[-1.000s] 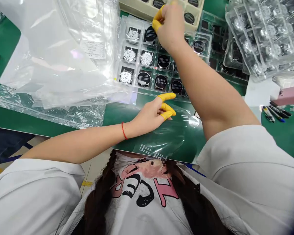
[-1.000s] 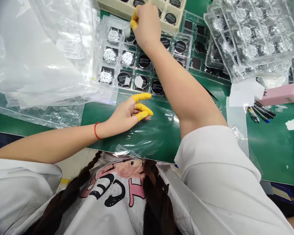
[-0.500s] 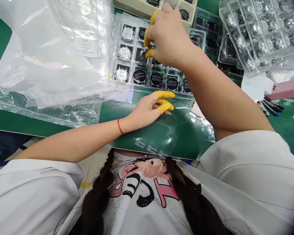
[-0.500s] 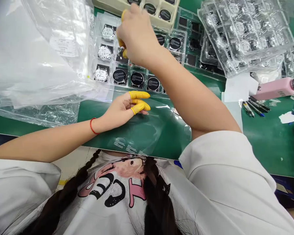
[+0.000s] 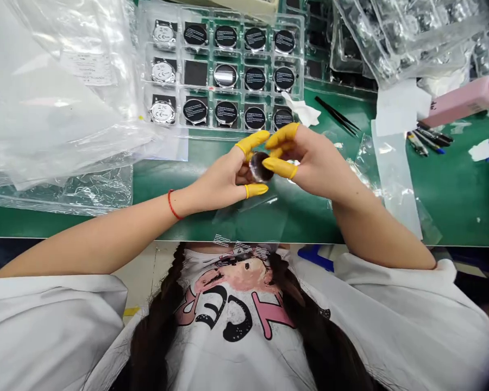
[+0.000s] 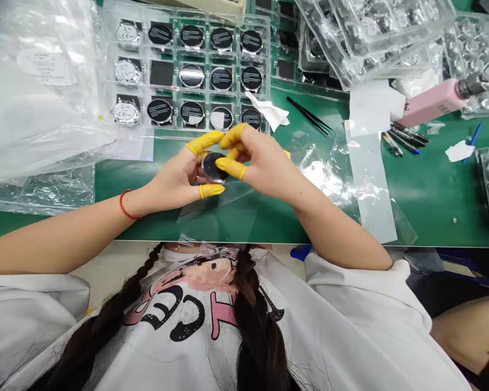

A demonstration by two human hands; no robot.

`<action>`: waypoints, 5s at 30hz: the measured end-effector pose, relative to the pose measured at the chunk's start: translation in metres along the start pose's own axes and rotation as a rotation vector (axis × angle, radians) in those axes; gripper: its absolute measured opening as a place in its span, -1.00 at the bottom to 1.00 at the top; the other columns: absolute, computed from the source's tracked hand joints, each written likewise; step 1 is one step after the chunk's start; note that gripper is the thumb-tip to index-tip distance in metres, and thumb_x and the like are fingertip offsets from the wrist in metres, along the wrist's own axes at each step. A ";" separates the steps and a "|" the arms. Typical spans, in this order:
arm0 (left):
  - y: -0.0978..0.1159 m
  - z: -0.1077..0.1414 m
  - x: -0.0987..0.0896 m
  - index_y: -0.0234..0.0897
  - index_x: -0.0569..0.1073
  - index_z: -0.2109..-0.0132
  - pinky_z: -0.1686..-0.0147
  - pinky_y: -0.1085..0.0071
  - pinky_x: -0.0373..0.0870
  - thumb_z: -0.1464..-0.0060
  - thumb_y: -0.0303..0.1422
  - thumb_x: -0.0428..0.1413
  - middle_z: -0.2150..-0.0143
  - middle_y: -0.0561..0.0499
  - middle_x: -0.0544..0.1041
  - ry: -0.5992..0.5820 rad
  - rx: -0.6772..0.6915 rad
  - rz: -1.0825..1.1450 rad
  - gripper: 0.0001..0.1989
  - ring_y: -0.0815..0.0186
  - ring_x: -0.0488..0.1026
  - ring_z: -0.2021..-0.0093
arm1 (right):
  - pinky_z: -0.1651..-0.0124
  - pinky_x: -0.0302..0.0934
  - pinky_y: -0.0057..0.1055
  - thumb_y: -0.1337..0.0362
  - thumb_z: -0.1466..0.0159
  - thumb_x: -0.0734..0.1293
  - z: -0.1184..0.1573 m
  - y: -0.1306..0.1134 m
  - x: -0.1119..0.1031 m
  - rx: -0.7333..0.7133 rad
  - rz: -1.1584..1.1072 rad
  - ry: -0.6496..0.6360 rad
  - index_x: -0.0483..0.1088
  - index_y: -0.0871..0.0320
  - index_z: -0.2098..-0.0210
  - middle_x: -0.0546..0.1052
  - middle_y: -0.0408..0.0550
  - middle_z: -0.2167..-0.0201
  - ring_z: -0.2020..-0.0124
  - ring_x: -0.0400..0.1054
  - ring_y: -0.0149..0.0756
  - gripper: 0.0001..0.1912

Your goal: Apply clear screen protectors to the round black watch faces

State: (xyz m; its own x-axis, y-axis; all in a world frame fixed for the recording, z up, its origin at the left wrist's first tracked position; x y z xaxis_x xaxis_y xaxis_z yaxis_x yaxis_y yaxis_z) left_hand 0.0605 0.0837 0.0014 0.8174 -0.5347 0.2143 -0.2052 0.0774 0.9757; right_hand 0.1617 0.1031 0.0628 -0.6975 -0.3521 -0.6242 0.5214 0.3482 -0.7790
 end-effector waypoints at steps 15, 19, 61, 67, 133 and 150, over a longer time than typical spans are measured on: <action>0.008 0.003 -0.002 -0.15 0.23 -0.17 0.15 0.25 0.66 -0.02 -0.39 0.24 -0.06 -0.05 0.45 -0.025 0.069 -0.280 -0.42 0.29 0.58 0.14 | 0.26 0.22 -0.18 0.21 -0.10 0.51 0.074 0.100 -0.120 0.301 0.383 0.595 0.38 -0.02 0.32 0.44 -0.18 0.53 0.48 0.25 -0.27 -0.76; 0.008 0.001 -0.004 -0.16 0.20 -0.11 0.20 0.31 0.66 -0.01 -0.44 0.24 0.13 0.03 0.50 -0.010 0.027 -0.265 -0.45 0.32 0.60 0.20 | 0.02 0.18 -0.05 0.15 -0.23 0.44 0.051 0.106 -0.121 0.231 0.538 0.511 0.43 -0.04 0.30 0.46 -0.05 0.36 0.27 0.26 -0.16 -0.88; 0.021 0.010 -0.030 -0.12 0.34 -0.14 0.21 0.27 0.58 -0.02 -0.16 0.34 0.17 0.02 0.57 0.180 0.085 -0.359 -0.42 0.25 0.58 0.23 | -0.20 0.16 0.16 0.06 -0.42 0.19 0.002 -0.022 0.040 -0.181 0.380 0.196 0.52 -0.19 0.06 0.53 -0.01 0.12 -0.08 0.36 0.01 -0.72; 0.008 0.010 -0.025 -0.16 0.30 -0.15 0.09 0.14 0.64 -0.01 -0.17 0.35 0.12 -0.02 0.60 0.181 -0.037 -0.270 -0.38 0.13 0.62 0.05 | -0.22 0.12 0.17 0.02 -0.46 0.09 -0.018 -0.002 0.015 -0.069 0.411 0.305 0.52 -0.09 0.11 0.50 0.07 0.08 -0.08 0.33 0.04 -0.61; 0.037 0.001 -0.061 -0.12 0.38 -0.01 -0.22 0.02 0.50 0.01 -0.25 0.40 0.11 0.06 0.63 0.343 0.065 0.163 -0.51 0.09 0.60 -0.09 | -0.21 0.33 0.00 0.29 -0.22 0.45 -0.009 -0.025 -0.041 -0.117 0.069 0.270 0.46 -0.04 0.10 0.62 -0.18 0.20 0.12 0.52 -0.14 -0.74; 0.033 0.003 -0.068 -0.07 0.28 -0.09 -0.34 -0.07 0.33 0.01 -0.22 0.40 0.00 0.05 0.62 0.403 0.099 0.020 -0.40 0.05 0.48 -0.26 | -0.19 0.33 0.02 0.24 -0.28 0.45 -0.008 -0.032 -0.045 -0.164 0.053 0.273 0.48 0.06 0.35 0.60 -0.11 0.16 0.00 0.48 -0.12 -0.90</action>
State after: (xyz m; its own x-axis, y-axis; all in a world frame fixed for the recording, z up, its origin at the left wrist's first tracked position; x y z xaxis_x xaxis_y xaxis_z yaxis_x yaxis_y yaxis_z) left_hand -0.0033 0.1199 0.0194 0.9539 -0.1606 0.2537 -0.2581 -0.0068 0.9661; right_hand 0.1723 0.1145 0.1163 -0.7888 -0.0915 -0.6078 0.4903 0.5028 -0.7119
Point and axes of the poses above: each hand's wrist, its own z-axis away from the middle knuckle, its own x-axis out of the palm, y = z × x, the point moved 10 cm from there along -z, towards the middle knuckle
